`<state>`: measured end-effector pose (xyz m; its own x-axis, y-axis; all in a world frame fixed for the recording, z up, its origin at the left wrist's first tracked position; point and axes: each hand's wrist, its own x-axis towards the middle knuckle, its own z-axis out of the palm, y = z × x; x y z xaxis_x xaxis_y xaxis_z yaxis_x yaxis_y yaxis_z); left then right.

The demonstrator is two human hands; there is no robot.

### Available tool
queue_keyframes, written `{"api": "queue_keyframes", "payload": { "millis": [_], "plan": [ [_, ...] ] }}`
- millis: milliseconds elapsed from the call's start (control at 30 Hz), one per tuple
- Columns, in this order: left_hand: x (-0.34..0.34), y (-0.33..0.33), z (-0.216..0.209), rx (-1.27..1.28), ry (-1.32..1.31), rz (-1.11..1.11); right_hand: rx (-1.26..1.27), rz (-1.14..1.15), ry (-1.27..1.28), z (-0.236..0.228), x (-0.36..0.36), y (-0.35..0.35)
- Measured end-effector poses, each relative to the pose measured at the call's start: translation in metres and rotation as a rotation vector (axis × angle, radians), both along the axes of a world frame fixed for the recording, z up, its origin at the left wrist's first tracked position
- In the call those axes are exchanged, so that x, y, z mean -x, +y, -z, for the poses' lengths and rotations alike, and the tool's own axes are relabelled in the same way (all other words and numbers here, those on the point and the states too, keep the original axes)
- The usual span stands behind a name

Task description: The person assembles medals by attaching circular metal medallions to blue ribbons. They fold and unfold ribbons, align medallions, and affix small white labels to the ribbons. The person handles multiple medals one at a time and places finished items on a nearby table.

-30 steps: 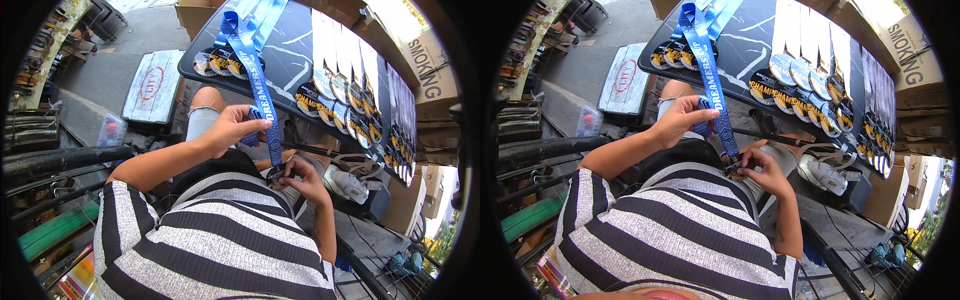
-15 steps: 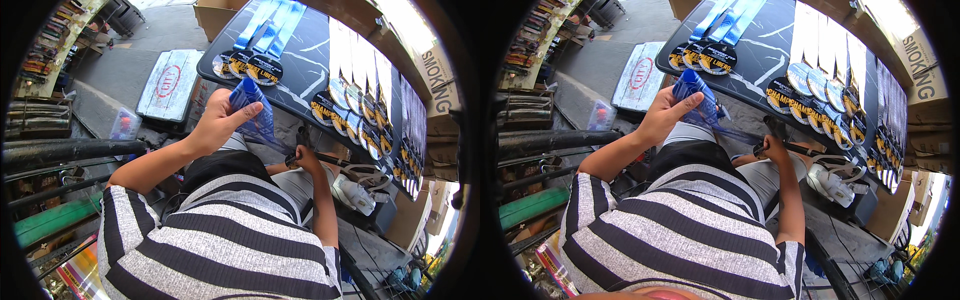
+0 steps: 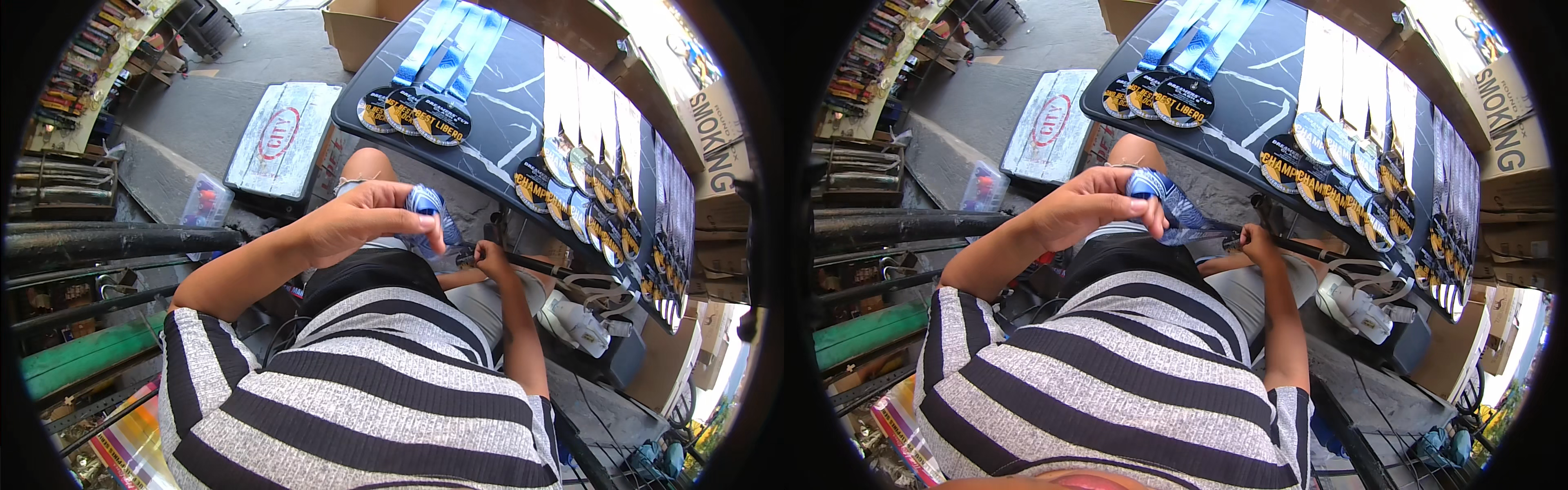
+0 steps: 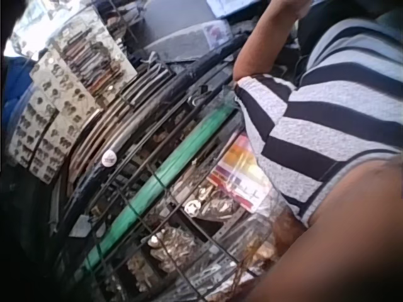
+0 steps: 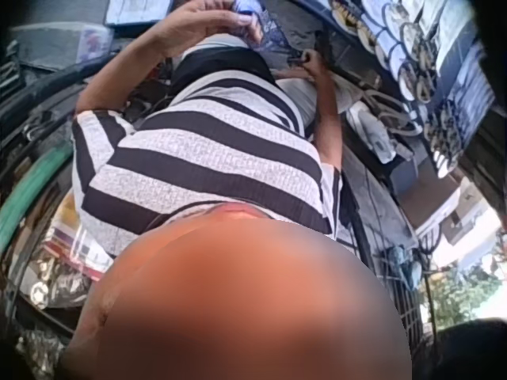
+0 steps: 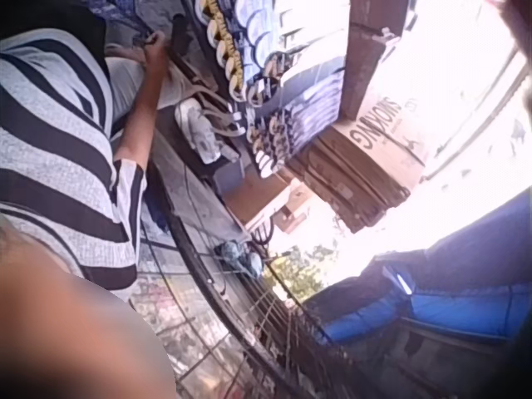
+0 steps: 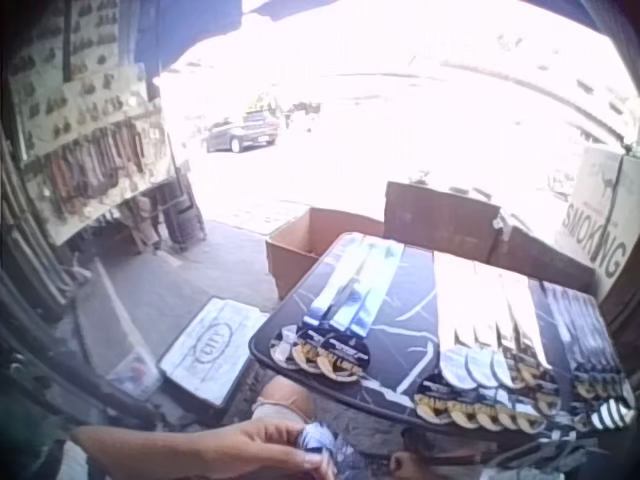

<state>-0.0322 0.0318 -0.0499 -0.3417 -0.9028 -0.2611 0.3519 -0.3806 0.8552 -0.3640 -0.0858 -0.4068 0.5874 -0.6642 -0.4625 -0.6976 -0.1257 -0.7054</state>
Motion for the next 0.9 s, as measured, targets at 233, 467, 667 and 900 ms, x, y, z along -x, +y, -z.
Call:
{"api": "queue_keyframes", "payload": {
  "millis": [233, 467, 667, 900],
  "plan": [
    [-0.003, 0.004, 0.03, -0.295, 0.26, 0.001, 0.239, -0.276, 0.048, -0.252, -0.052, 0.04],
    [0.02, 0.002, 0.057, -0.008, -0.058, 0.02, 0.904, -0.003, -0.238, -0.367, -0.189, 0.001],
    [0.032, -0.004, 0.066, -0.127, 0.126, -0.097, 0.99, -0.137, 0.051, -0.325, -0.198, -0.043],
    [0.016, -0.014, 0.059, -0.36, 0.247, -0.147, 0.868, -0.091, -0.138, -0.333, -0.181, -0.045]
  ]
}}
